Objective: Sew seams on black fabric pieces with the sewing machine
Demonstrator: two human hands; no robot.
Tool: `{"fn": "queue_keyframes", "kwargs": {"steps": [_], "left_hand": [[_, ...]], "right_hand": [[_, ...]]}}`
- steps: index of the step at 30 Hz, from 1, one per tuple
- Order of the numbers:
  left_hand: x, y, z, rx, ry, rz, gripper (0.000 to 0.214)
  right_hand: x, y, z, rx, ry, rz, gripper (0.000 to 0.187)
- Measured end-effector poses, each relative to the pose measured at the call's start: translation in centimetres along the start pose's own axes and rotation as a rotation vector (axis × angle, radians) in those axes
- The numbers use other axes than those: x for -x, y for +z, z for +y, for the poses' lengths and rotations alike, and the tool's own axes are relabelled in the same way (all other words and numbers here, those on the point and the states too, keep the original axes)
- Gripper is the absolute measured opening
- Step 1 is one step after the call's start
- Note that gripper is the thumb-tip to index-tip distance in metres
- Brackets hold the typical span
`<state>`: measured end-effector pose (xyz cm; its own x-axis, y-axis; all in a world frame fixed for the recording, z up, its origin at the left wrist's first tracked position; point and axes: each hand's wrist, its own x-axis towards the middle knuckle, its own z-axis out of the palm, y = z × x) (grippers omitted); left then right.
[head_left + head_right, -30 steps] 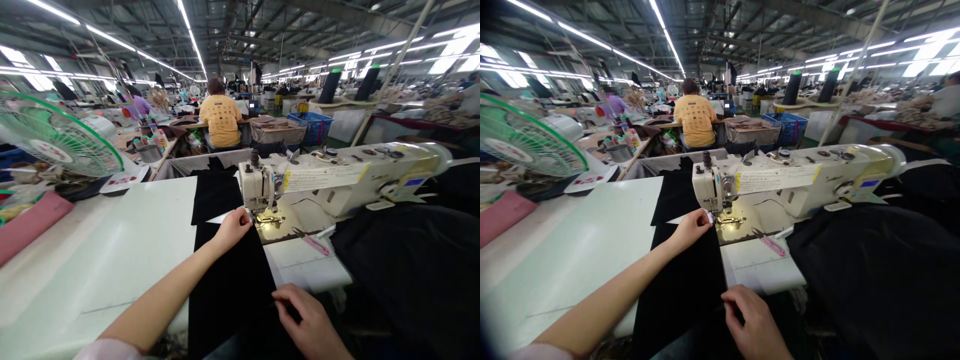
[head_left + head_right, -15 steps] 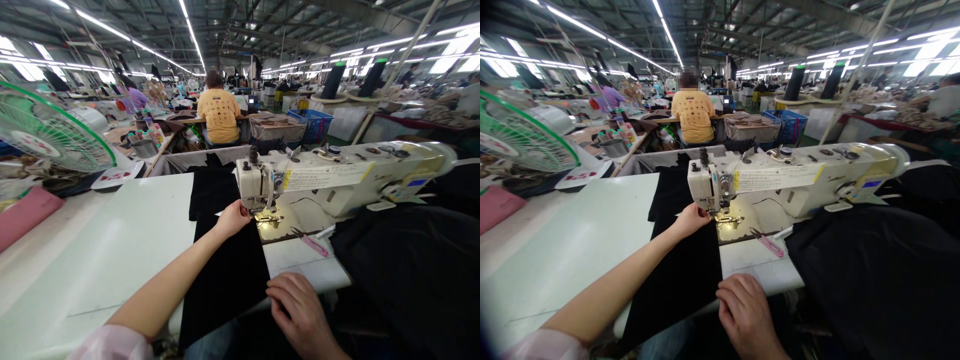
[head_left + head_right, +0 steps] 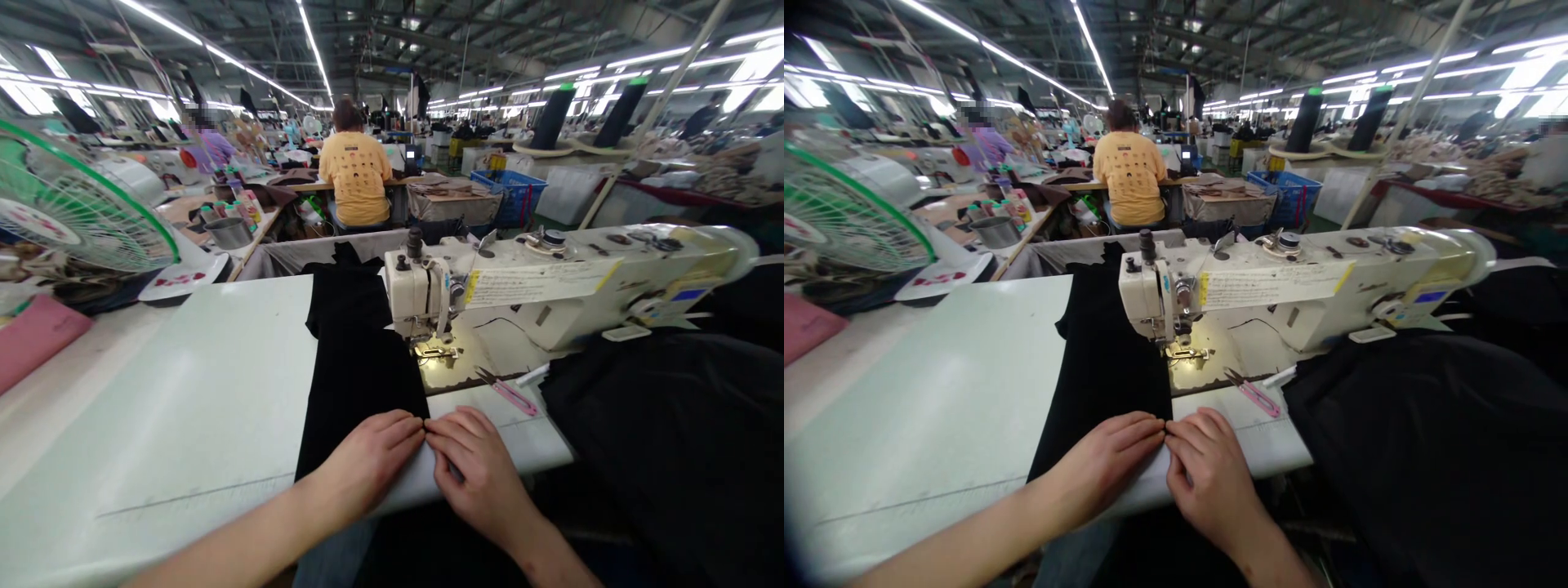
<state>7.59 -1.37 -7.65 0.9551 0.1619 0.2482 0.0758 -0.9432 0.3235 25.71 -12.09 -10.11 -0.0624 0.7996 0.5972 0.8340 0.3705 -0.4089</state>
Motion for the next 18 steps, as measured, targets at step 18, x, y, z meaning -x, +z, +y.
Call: {"fn": "queue_keyframes", "kwargs": {"steps": [18], "left_hand": [[-5.2,-2.9,-10.2,-0.041,0.002,0.044,0.034]], "right_hand": [[-6.5,-0.3,3.1,0.163,0.14,0.097,0.019]]}}
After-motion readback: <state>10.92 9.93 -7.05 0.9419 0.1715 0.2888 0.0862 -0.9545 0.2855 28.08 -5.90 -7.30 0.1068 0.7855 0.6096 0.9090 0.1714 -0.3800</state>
